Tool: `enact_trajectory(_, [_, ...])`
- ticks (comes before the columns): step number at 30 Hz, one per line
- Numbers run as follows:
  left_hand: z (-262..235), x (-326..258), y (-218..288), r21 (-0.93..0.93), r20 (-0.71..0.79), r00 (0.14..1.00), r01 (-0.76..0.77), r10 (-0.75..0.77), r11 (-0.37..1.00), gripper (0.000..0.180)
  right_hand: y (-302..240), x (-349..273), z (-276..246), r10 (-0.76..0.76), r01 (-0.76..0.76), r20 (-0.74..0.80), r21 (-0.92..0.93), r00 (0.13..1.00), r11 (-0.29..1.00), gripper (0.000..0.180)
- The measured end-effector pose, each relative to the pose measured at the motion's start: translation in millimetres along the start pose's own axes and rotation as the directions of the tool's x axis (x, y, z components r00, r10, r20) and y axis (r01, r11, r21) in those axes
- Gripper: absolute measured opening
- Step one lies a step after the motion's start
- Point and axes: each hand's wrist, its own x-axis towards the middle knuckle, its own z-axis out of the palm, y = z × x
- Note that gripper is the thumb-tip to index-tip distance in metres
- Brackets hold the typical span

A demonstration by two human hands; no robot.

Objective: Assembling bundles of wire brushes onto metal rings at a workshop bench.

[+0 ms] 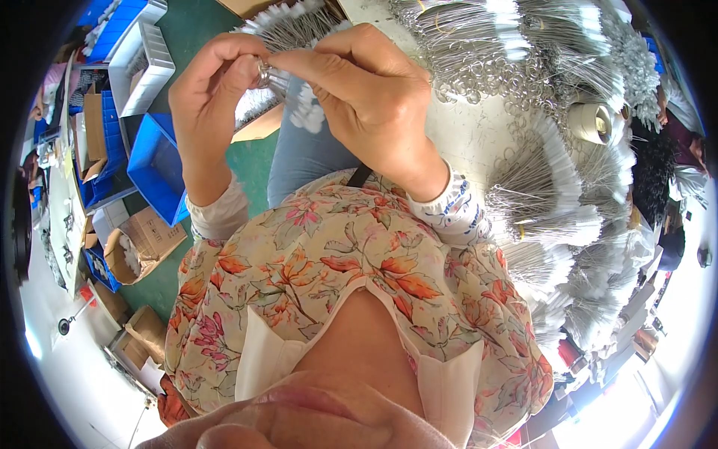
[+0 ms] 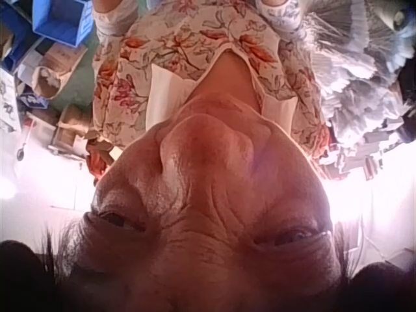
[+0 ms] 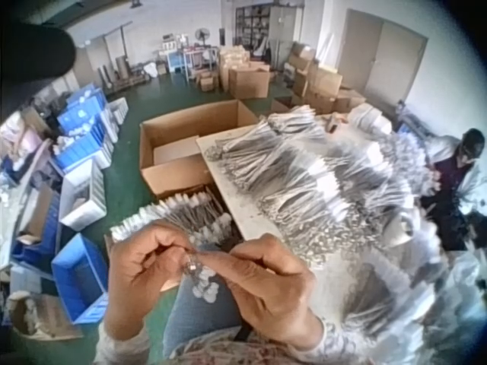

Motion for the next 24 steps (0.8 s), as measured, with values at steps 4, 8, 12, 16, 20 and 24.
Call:
enact_trajectory(4, [-2, 1, -4, -0.073, 0.037, 0.991, 0.133, -0.130, 0.988, 0.014, 6, -6, 1, 0.064, -0.064, 0.018, 0.014, 0.998, 0.998, 0.032])
enact_trajectory(8, [-1, 1, -5, 0.199, 0.084, 0.996, -0.049, 0.033, 0.979, 0.014, 4, -3, 4, 0.107, -0.107, 0.018, 0.016, 0.994, 0.994, 0.029])
enact_trajectory(12, [-10, 1, -18, -0.528, 0.217, 0.934, 0.357, -0.284, 0.770, 0.015, 6, -4, 6, 0.121, -0.122, 0.038, 0.021, 0.992, 0.992, 0.023])
enact_trajectory(16, [-10, 4, -8, -0.093, 0.186, 0.934, 0.325, -0.304, 0.941, 0.019, 6, -8, 8, 0.153, -0.152, 0.056, -0.010, 0.987, 0.988, 0.019])
enact_trajectory(20, [-11, 3, -13, 0.366, 0.139, 0.968, -0.245, 0.208, 0.898, 0.022, 5, -6, 14, 0.157, -0.158, 0.050, 0.020, 0.986, 0.987, 0.018])
enact_trajectory(24, [-13, 1, -33, 0.252, 0.064, 0.931, -0.363, 0.359, 0.897, 0.018, 3, -5, 19, 0.160, -0.163, 0.055, 0.052, 0.986, 0.985, 0.017])
